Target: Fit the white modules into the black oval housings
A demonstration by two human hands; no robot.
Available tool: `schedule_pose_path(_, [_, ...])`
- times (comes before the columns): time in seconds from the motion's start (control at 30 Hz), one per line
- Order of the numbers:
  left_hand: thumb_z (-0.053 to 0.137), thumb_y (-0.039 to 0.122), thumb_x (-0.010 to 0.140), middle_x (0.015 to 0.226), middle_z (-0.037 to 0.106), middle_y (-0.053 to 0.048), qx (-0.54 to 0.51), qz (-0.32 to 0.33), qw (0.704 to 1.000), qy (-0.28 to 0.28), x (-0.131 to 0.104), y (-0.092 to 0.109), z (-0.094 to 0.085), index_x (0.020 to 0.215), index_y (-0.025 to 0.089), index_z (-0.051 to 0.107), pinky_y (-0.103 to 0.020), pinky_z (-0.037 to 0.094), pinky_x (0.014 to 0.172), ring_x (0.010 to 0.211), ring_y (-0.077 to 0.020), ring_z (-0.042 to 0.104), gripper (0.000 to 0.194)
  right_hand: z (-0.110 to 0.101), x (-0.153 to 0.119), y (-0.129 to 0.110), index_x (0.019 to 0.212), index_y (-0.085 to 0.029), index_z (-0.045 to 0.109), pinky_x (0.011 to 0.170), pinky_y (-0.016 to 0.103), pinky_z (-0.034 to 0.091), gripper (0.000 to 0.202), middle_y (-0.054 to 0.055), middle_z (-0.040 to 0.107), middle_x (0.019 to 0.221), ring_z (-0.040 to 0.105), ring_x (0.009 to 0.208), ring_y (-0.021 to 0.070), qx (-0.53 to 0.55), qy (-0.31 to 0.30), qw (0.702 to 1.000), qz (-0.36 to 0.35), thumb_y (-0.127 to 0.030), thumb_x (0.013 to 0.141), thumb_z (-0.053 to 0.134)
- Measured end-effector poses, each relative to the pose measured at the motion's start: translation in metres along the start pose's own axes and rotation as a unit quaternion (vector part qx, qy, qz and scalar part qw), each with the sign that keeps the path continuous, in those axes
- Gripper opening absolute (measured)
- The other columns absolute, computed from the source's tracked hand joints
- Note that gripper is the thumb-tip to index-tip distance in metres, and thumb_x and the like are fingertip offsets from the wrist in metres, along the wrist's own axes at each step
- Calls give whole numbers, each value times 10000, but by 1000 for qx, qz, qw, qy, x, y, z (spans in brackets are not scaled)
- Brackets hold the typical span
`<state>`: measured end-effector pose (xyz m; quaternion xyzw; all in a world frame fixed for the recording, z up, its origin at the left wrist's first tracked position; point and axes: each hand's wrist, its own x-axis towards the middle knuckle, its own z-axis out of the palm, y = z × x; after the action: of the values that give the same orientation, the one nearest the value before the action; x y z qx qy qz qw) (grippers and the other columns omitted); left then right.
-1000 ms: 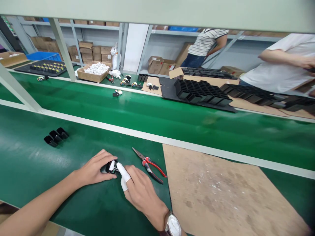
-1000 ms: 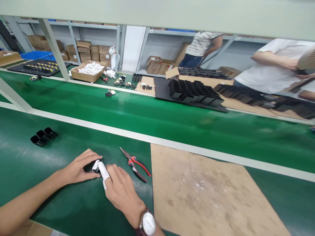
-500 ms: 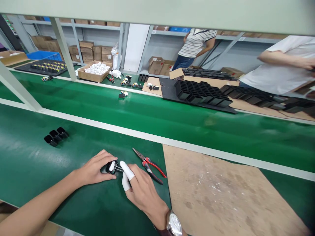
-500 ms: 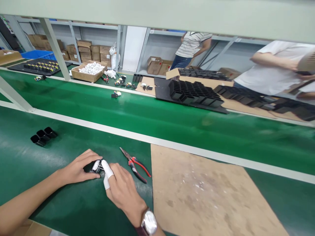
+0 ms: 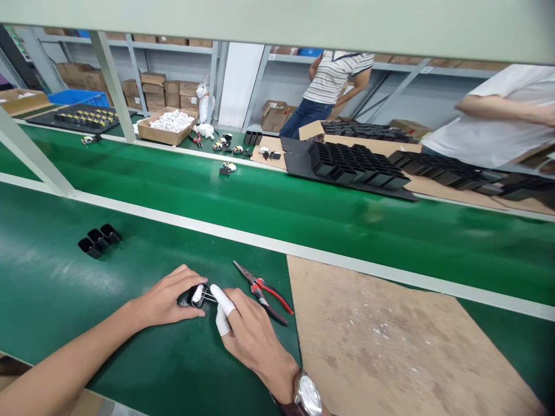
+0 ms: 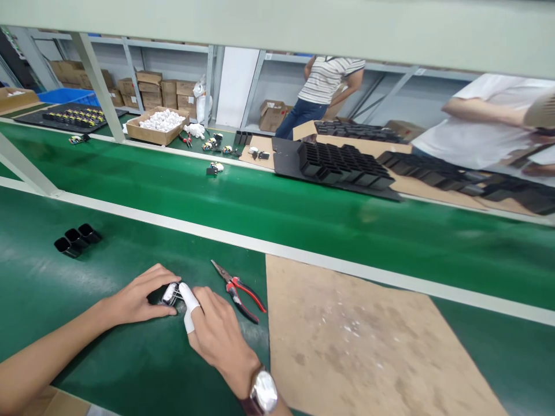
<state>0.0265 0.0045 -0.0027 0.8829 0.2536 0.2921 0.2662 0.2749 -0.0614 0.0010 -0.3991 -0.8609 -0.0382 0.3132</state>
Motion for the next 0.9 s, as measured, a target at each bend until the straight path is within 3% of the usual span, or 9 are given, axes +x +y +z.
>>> schedule_pose_path(0.1, [790,341,944,1200,692,-132,-4,-4,1000,-4,0,0,0,1475,216,499,-422,558,919,1079,-276,630,618,0,0,0,1220,-132,618,759,380,551,386,131,645,1081,609,921,256,13,8,1000,8,5,891,467])
schedule_pose_path(0.23, [797,337,941,1200,692,-126,-9,-5,1000,-7,0,0,0,1475,217,496,-428,551,924,1073,-274,618,625,-1,2,-2,1203,-150,629,724,364,547,381,120,654,1059,622,887,246,7,13,1000,-5,7,904,454])
schedule_pose_path(0.4, [793,337,940,1215,700,-126,-29,-32,999,-33,0,1,-1,1461,216,531,-429,552,957,1093,-276,628,595,4,1,4,1398,-121,551,751,382,561,471,128,665,1112,642,949,263,-38,-1,997,74,-26,949,449])
schedule_pose_path(0.63, [763,288,944,1162,734,-116,-61,-54,995,-64,1,7,-5,1442,217,609,-401,561,954,1076,-265,660,526,12,-3,11,1285,-106,626,794,446,569,497,122,654,1010,614,900,288,-86,-74,990,79,31,833,473])
schedule_pose_path(0.8, [732,257,945,1091,736,-109,-72,-65,994,-59,0,7,-5,1357,197,682,-375,569,932,1051,-256,666,419,9,1,6,1312,-133,599,779,388,571,395,117,659,1079,657,930,253,-7,-2,996,91,-25,955,472])
schedule_pose_path(0.9, [724,240,944,1115,753,-107,-77,-59,994,-56,0,7,-4,1356,194,681,-386,560,952,1065,-261,664,417,1,5,-2,1350,-162,571,732,321,554,383,94,654,1083,658,889,203,61,18,996,65,-58,992,482])
